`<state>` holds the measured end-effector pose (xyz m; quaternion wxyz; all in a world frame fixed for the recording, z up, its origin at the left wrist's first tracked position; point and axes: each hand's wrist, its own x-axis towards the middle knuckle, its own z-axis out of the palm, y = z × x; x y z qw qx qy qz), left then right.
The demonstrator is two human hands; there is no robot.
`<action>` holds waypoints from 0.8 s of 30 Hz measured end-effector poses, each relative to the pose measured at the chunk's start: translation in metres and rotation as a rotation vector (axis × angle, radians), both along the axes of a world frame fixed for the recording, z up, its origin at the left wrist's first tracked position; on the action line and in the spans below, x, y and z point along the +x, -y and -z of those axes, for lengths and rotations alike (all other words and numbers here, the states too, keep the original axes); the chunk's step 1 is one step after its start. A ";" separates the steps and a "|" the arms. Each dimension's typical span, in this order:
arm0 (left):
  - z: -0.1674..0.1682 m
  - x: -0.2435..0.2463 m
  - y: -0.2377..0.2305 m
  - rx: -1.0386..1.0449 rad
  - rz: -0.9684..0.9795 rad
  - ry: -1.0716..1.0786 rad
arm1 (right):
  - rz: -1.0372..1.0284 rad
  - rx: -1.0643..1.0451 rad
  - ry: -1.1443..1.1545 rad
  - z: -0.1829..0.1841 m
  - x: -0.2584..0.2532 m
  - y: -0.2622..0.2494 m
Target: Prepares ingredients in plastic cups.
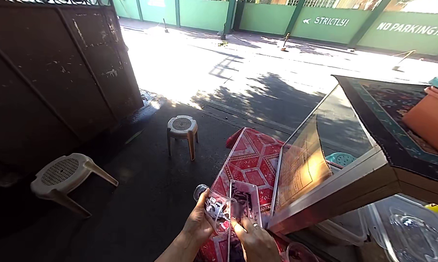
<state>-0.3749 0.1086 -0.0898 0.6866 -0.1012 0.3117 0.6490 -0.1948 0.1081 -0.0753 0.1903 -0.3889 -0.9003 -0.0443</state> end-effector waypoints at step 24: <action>0.044 -0.024 0.027 -0.119 0.037 -0.061 | 0.454 -0.702 0.550 0.017 0.029 -0.005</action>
